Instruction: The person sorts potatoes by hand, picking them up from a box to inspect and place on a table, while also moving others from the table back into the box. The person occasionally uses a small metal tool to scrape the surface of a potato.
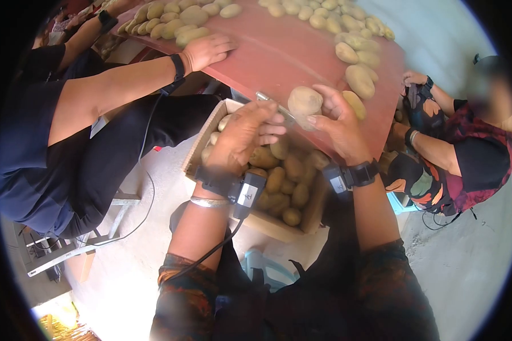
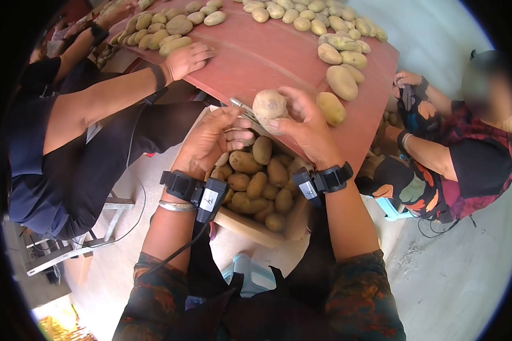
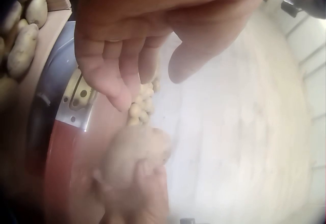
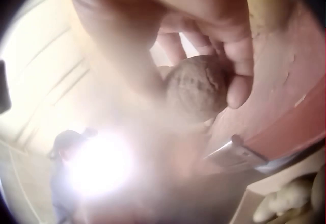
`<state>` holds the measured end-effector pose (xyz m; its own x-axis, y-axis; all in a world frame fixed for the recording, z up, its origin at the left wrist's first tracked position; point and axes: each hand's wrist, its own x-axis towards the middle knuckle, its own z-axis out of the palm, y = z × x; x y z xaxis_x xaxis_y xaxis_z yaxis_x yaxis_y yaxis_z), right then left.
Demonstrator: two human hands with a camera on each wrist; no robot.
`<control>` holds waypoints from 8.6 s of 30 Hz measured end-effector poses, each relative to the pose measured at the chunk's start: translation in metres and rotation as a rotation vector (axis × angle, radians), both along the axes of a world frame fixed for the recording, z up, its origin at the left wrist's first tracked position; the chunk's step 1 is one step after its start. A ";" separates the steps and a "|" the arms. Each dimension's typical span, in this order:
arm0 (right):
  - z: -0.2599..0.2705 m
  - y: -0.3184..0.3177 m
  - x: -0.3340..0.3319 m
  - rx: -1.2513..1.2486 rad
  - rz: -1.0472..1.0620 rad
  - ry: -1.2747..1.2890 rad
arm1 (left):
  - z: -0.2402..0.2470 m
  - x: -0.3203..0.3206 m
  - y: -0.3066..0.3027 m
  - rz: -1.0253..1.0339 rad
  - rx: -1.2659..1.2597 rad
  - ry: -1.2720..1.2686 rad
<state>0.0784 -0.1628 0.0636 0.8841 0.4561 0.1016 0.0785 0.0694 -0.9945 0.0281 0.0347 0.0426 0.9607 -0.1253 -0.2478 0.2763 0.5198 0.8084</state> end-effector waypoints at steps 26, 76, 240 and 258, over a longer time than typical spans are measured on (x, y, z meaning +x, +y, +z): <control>0.006 0.002 -0.034 0.130 0.163 0.097 | 0.015 -0.021 -0.014 -0.156 0.100 0.081; -0.022 0.027 -0.035 -0.580 0.215 -0.560 | 0.005 0.000 0.050 0.287 -0.081 0.060; -0.010 -0.035 -0.029 -1.030 0.694 -0.094 | -0.010 -0.005 0.107 0.339 -0.161 -0.020; 0.019 -0.047 -0.001 -0.573 0.231 -0.180 | 0.002 -0.005 0.065 0.391 -0.206 0.048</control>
<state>0.0770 -0.2099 0.0827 0.7487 0.6584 -0.0771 0.2942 -0.4342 -0.8514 0.0229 0.0996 0.0447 0.9336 0.1933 -0.3016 0.0622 0.7416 0.6680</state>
